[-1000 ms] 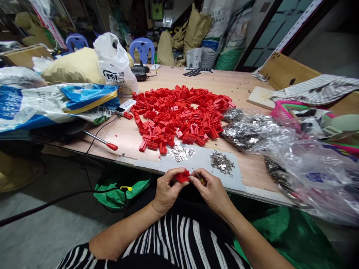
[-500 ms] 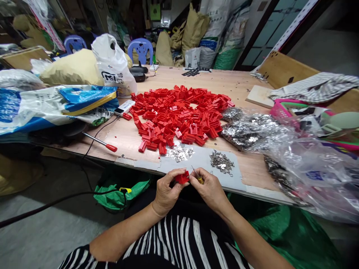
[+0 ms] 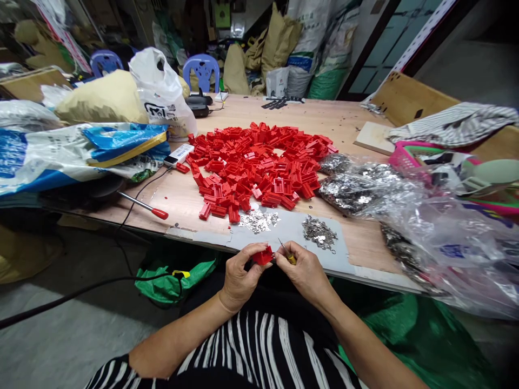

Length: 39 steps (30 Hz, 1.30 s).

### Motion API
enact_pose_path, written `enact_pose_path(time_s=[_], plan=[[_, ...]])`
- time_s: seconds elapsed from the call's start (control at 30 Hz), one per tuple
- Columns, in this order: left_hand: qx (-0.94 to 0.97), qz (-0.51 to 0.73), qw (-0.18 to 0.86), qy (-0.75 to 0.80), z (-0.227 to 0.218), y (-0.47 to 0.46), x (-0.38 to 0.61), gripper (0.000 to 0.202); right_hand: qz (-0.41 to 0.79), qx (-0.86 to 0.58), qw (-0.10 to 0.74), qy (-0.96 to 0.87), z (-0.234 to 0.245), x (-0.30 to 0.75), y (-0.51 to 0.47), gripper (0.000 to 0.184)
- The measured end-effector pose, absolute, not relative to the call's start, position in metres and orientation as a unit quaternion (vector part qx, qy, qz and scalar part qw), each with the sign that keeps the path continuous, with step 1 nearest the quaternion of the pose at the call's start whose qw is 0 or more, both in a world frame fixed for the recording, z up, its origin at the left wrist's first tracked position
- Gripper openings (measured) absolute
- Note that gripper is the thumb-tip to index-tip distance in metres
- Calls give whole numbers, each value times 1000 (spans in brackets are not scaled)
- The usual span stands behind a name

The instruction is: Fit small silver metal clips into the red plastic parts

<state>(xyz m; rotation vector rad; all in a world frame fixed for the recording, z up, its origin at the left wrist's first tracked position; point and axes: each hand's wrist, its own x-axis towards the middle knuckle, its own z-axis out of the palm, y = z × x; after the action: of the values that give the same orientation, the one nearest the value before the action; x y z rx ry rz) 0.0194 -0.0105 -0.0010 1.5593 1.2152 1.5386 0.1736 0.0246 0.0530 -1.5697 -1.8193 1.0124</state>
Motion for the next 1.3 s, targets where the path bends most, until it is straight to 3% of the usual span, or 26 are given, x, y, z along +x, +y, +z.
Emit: enact_pose_path(time_s=[0.97,1.3], plan=[[598,589,334,430,-2,-10,19,33,371,-577,206,-697,55,171,25,14],[562,585,372,451,-2,-13,20,33,485,-501,269,-664,44,186,35,23]])
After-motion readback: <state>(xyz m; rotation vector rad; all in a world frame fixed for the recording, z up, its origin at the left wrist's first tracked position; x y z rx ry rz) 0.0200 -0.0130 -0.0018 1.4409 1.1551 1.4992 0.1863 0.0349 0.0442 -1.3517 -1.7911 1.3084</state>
